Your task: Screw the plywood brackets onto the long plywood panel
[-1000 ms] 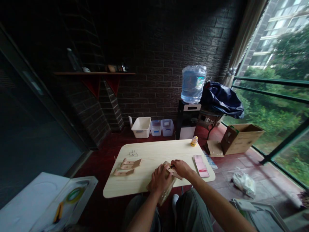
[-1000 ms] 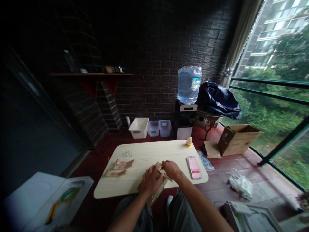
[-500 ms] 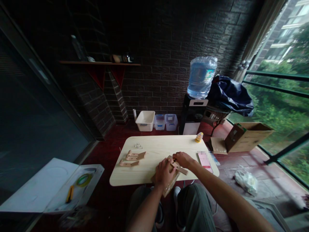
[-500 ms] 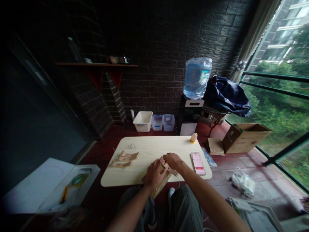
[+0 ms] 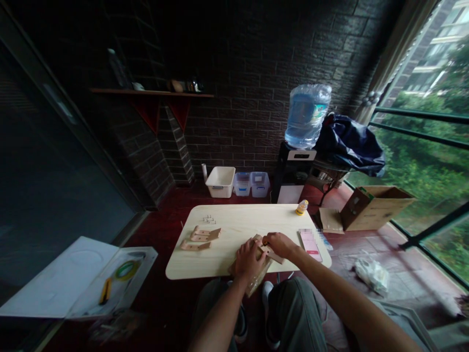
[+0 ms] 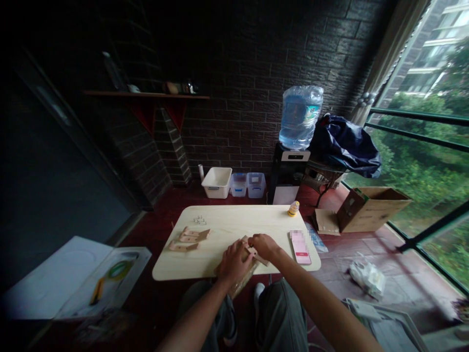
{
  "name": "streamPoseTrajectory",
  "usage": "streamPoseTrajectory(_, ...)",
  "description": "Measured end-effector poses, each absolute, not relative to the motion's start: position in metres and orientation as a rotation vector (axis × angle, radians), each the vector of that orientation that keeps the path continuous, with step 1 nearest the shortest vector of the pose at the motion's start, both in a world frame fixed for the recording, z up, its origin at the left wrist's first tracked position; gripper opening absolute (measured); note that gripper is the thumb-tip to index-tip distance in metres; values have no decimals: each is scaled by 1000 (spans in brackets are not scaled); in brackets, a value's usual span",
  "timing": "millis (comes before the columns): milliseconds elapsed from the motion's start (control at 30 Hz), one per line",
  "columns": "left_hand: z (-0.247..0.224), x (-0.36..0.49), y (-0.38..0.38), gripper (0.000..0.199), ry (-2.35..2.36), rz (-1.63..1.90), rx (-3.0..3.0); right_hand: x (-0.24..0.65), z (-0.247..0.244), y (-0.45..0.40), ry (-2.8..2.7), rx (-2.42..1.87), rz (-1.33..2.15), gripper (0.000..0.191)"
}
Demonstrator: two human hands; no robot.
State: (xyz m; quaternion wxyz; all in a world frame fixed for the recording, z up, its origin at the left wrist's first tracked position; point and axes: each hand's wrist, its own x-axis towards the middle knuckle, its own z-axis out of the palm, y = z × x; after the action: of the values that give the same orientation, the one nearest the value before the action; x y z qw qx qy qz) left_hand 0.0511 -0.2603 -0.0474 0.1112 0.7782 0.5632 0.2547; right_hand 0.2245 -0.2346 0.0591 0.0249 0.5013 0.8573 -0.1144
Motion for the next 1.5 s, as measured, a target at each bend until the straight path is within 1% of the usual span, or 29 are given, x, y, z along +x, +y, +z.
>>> streamPoseTrajectory(300,-50,53,-258,49,1632,813,2319,215,60,-213,2547,1540,-251,24)
streamPoseTrajectory(467,-50,55,-258,51,1632,803,2308,217,61,-217,2533,1590,-248,24)
streamPoseTrajectory(700,-47,57,-263,49,1635,845,2340,208,74,-225,2508,1667,-272,19)
streamPoseTrajectory(900,-44,55,-265,48,1634,834,2338,207,71,-225,2489,1708,-247,23)
streamPoseTrajectory(1133,-41,55,-265,42,1610,817,2322,211,62,-225,2481,1744,-274,25)
streamPoseTrajectory(1400,-44,56,-265,42,1621,820,2341,216,63,-228,2446,1821,-310,27)
streamPoseTrajectory(1500,-46,58,-266,45,1625,783,2350,226,64,-234,2454,1923,-340,27)
